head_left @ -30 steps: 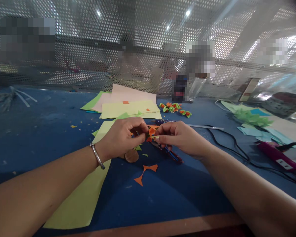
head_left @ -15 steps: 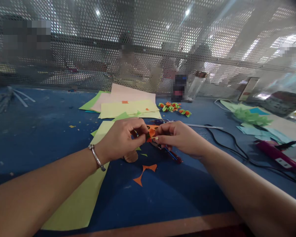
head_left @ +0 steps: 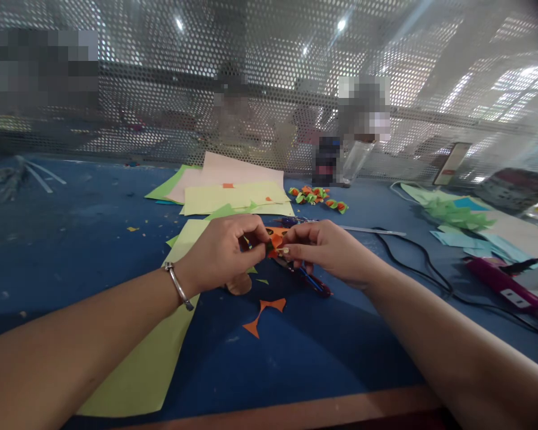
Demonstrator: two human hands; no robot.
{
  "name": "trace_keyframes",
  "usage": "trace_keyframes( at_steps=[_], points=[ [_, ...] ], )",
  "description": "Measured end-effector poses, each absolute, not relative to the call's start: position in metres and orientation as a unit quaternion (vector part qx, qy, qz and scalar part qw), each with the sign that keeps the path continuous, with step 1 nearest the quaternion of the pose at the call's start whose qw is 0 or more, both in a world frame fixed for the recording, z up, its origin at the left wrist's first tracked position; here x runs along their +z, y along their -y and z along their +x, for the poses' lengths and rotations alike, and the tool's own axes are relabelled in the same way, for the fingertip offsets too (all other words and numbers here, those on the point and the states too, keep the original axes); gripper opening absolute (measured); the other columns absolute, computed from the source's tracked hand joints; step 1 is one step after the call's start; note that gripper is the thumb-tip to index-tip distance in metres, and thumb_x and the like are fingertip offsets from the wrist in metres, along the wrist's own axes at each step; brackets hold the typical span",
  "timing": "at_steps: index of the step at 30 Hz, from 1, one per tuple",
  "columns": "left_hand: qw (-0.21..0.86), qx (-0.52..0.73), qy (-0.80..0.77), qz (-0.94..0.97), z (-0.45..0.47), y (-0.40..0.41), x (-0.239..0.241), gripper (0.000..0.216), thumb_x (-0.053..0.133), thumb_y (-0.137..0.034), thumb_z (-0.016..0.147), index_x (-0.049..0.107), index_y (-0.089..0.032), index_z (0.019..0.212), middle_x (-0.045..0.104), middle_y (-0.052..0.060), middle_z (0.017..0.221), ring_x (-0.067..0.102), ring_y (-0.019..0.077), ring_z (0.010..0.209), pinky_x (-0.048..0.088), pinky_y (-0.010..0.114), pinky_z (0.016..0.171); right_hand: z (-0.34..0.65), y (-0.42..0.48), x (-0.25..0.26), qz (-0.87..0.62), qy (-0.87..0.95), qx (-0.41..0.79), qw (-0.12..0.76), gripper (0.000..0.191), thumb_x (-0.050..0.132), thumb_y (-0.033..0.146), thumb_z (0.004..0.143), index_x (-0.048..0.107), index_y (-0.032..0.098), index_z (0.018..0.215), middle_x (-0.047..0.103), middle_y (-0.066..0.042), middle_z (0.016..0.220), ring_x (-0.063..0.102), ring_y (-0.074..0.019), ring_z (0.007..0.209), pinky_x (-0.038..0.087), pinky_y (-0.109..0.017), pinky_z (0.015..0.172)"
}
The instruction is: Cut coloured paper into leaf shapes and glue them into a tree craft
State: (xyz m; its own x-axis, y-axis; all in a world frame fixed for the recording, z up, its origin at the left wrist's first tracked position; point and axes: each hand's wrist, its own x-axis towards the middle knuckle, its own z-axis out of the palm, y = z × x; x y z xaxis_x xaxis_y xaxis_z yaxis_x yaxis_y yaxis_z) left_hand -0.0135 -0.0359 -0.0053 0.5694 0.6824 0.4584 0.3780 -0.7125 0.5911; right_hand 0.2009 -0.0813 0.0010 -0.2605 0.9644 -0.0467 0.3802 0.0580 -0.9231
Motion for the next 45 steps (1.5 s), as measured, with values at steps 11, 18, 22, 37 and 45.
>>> trace_keyframes(
  at_steps=[11, 18, 22, 37, 45],
  points=[
    [0.442, 0.369, -0.341, 0.743, -0.014, 0.024, -0.013, 0.01, 0.073, -0.024, 0.076, 0.066, -0.018, 0.078, 0.07, 0.002, 0.072, 0.064, 0.0138, 0.064, 0.052, 0.026, 0.06, 0.201, 0.079, 0.001, -0.512, 0.652, 0.405, 0.386, 0.025, 0.07, 0.034, 0.086, 0.072, 0.013, 0.098, 0.068, -0.002, 0.074, 0.057, -0.0108, 0.059, 0.048, -0.023, 0.055],
    [0.479, 0.386, -0.339, 0.712, -0.011, 0.025, -0.012, 0.012, 0.076, -0.023, 0.075, 0.065, -0.018, 0.075, 0.071, 0.002, 0.071, 0.064, 0.0127, 0.063, 0.053, 0.025, 0.06, 0.201, 0.079, -0.003, -0.503, 0.684, 0.372, 0.376, 0.022, 0.071, 0.036, 0.085, 0.072, 0.017, 0.095, 0.072, -0.004, 0.081, 0.062, -0.0141, 0.065, 0.05, -0.027, 0.061],
    [0.463, 0.402, -0.337, 0.714, -0.01, 0.025, -0.014, 0.014, 0.076, -0.025, 0.076, 0.064, -0.018, 0.076, 0.069, 0.001, 0.072, 0.063, 0.0126, 0.065, 0.052, 0.024, 0.06, 0.2, 0.079, -0.006, -0.498, 0.7, 0.356, 0.369, 0.023, 0.071, 0.038, 0.085, 0.072, 0.017, 0.096, 0.074, -0.005, 0.086, 0.066, -0.0168, 0.072, 0.051, -0.03, 0.068],
    [0.325, 0.39, -0.348, 0.788, -0.013, 0.033, -0.009, 0.01, 0.068, -0.027, 0.082, 0.065, -0.018, 0.079, 0.066, 0.0, 0.071, 0.059, 0.0127, 0.064, 0.047, 0.025, 0.059, 0.198, 0.083, -0.004, -0.485, 0.717, 0.29, 0.408, 0.024, 0.069, 0.04, 0.09, 0.07, 0.019, 0.1, 0.073, -0.003, 0.086, 0.06, -0.0124, 0.066, 0.048, -0.026, 0.063],
    [0.279, 0.369, -0.358, 0.811, -0.011, 0.042, -0.003, 0.008, 0.065, -0.024, 0.082, 0.067, -0.018, 0.079, 0.069, 0.0, 0.073, 0.062, 0.0129, 0.065, 0.049, 0.025, 0.06, 0.197, 0.083, -0.004, -0.494, 0.727, 0.242, 0.412, 0.017, 0.067, 0.035, 0.091, 0.069, 0.018, 0.091, 0.066, 0.001, 0.075, 0.052, -0.0096, 0.061, 0.04, -0.024, 0.056]
  ],
)
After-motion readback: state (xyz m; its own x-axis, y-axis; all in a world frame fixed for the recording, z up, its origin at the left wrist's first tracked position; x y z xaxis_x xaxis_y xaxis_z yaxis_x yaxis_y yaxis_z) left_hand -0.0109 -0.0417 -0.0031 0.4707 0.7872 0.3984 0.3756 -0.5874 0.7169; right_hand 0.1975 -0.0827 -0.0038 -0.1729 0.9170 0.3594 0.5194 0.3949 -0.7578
